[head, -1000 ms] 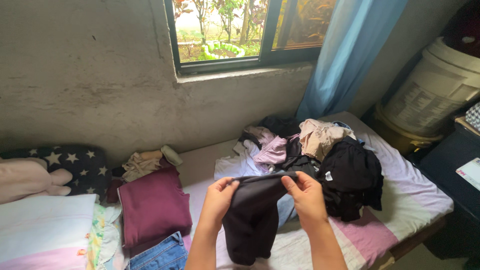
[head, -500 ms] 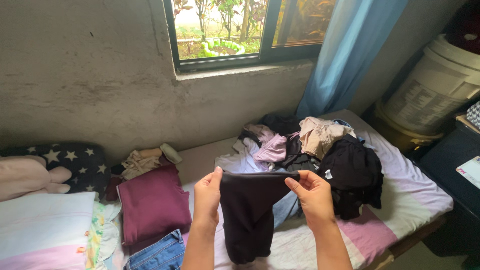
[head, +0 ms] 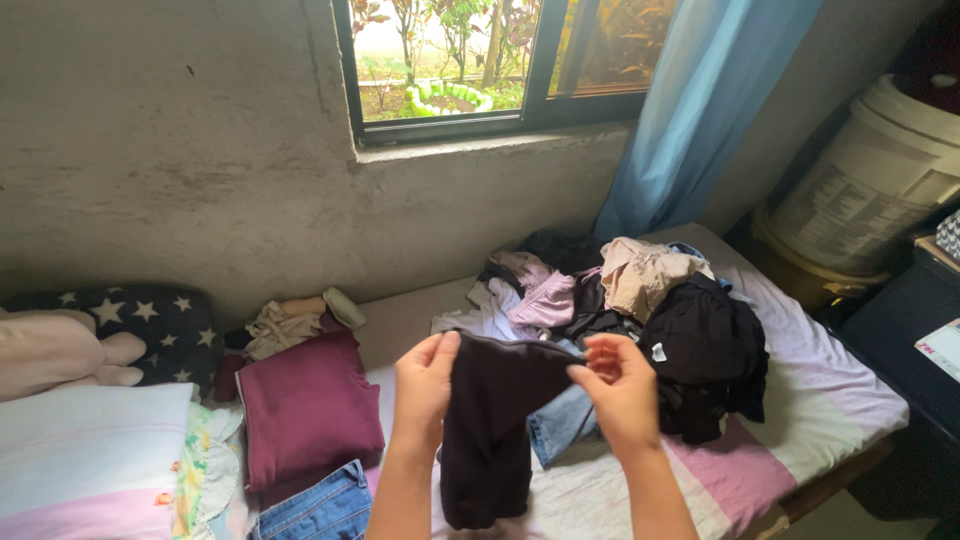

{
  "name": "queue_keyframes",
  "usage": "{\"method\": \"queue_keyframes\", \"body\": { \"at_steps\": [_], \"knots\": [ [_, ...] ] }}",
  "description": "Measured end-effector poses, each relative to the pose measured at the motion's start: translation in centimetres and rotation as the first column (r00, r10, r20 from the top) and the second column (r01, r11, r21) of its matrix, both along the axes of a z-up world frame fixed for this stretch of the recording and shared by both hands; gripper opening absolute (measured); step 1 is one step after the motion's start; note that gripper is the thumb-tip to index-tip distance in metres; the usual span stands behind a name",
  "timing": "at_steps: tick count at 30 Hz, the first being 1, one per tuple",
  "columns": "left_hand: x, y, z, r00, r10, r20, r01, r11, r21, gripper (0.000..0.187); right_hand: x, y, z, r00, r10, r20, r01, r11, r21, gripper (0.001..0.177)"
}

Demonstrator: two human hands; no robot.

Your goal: The person folds a pair of denim shorts and a black garment on a bed. The person smooths each item, folds it in half, then folds it again into a compact rectangle and places it on the bed.

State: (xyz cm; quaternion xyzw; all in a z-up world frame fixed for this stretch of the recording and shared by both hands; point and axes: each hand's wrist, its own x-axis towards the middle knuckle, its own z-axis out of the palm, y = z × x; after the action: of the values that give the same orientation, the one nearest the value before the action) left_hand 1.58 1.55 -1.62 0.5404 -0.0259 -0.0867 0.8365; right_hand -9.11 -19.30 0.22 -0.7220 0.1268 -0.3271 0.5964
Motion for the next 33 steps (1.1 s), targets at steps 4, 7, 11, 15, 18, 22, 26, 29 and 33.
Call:
{"method": "queue_keyframes", "body": {
  "at_steps": [4, 7, 11, 15, 18, 22, 26, 29, 33],
  "knots": [
    [-1.5, -1.5, 1.8, 0.96, -0.266, 0.091, 0.262, 0.964, 0.05, 0.024, 0.8, 2.9, 1.9, 0.993, -0.032, -0.118, -0.023, 0.897, -0.442, 0.05],
    [-2.0, -2.1, 2.7, 0.888, -0.389, 0.247, 0.353, 0.919, 0.176, 0.032, 2.1, 4.8, 2.3, 0.948, 0.093, -0.305, -0.168, 0.959, -0.227, 0.032],
    [-1.3, -1.2, 2.9, 0.85, -0.504, 0.153, 0.51, 0.86, -0.002, 0.042, 3.2, 5.2, 2.4, 0.938, 0.108, -0.328, -0.223, 0.916, -0.334, 0.019],
    [0.1, -1.0, 1.4, 0.903, -0.382, 0.199, 0.355, 0.922, 0.158, 0.038, 4.0, 4.9, 3.3, 0.952, 0.163, -0.26, -0.238, 0.927, -0.289, 0.019],
    [0.8, -1.5, -1.1, 0.954, -0.173, 0.246, 0.038, 0.881, 0.471, 0.028, 4.2, 4.9, 4.9, 0.972, 0.174, -0.16, -0.221, 0.91, -0.35, 0.02],
    [2.3, -1.0, -5.8, 0.939, -0.044, 0.342, -0.191, 0.761, 0.62, 0.014, 4.2, 2.5, 8.0, 0.973, 0.215, -0.089, -0.232, 0.925, -0.301, 0.014],
    [4.1, 1.5, -11.3, 0.936, -0.02, 0.352, -0.26, 0.635, 0.728, 0.01, 3.7, -1.0, 10.7, 0.976, 0.202, -0.085, -0.211, 0.971, -0.115, 0.011],
    [5.1, 4.2, -15.0, 0.955, 0.06, 0.29, -0.278, 0.52, 0.808, 0.021, 3.2, -4.1, 12.4, 0.985, 0.168, 0.029, -0.158, 0.963, -0.216, 0.011],
    [7.1, 7.7, -18.4, 0.954, 0.242, 0.179, -0.281, 0.505, 0.816, 0.025, 2.4, -9.0, 12.2, 0.997, 0.07, 0.012, -0.069, 0.993, -0.1, 0.014]
  ]
}}
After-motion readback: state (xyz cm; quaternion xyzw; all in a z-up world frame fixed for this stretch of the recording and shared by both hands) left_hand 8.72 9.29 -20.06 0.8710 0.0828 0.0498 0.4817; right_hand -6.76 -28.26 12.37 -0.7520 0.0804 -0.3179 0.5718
